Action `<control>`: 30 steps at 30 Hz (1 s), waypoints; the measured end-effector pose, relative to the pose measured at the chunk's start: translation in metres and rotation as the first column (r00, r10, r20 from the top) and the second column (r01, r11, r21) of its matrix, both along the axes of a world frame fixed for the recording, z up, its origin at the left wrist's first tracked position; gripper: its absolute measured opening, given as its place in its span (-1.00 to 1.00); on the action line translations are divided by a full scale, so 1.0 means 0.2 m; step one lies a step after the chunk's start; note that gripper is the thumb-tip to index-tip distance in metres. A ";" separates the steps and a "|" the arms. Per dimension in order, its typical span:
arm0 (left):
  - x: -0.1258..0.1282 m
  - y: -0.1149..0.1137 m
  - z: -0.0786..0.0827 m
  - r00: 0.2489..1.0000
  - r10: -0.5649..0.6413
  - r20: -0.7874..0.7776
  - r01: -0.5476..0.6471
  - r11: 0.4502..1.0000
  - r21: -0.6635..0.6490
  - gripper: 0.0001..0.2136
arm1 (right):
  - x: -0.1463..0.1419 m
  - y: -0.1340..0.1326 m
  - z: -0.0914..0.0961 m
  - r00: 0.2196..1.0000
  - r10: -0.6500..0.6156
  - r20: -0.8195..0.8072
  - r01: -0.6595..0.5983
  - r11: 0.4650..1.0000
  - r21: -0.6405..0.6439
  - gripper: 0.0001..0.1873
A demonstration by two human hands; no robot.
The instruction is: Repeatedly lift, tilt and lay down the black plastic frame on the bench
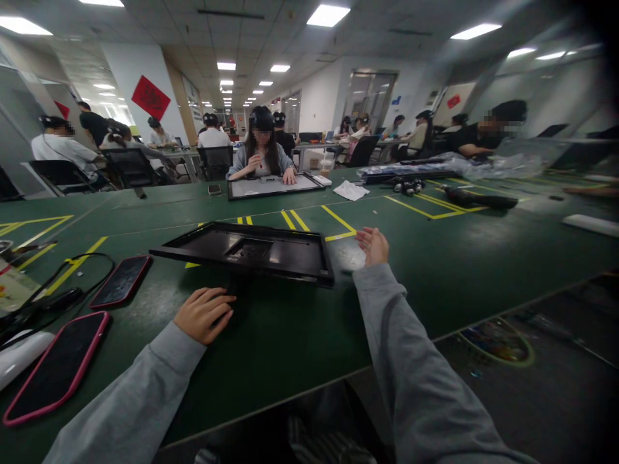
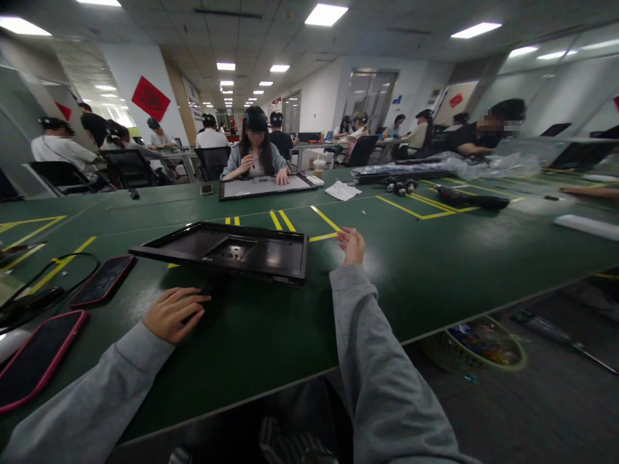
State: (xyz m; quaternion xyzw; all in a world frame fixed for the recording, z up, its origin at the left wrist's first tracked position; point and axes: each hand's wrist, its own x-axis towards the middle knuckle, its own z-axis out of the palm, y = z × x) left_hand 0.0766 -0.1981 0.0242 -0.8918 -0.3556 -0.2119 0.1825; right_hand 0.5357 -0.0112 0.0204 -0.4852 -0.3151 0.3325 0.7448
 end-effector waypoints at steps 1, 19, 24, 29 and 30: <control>-0.07 0.01 -0.01 1.000 0.009 -0.027 -0.008 1.000 0.028 -0.88 | -0.01 0.00 0.00 1.000 0.009 0.001 -0.009 1.000 0.002 -0.65; 0.10 -0.24 -0.16 0.023 0.743 0.669 0.177 0.656 -0.734 -0.65 | -0.13 -0.03 0.00 0.964 0.195 0.180 -0.192 0.981 -0.036 -0.56; 0.56 -0.16 -0.06 -0.308 0.823 0.477 0.652 0.548 -0.524 -0.67 | -0.16 -0.03 -0.01 0.951 0.232 0.205 -0.226 0.973 -0.048 -0.54; 0.90 0.07 0.05 -0.574 0.763 0.297 0.575 0.634 -0.517 -0.60 | -0.17 -0.02 -0.04 0.946 0.246 0.211 -0.237 0.969 -0.068 -0.51; 0.94 0.11 0.05 -0.625 0.732 0.271 0.536 0.655 -0.533 -0.57 | -0.17 -0.02 -0.05 0.945 0.251 0.210 -0.242 0.968 -0.072 -0.51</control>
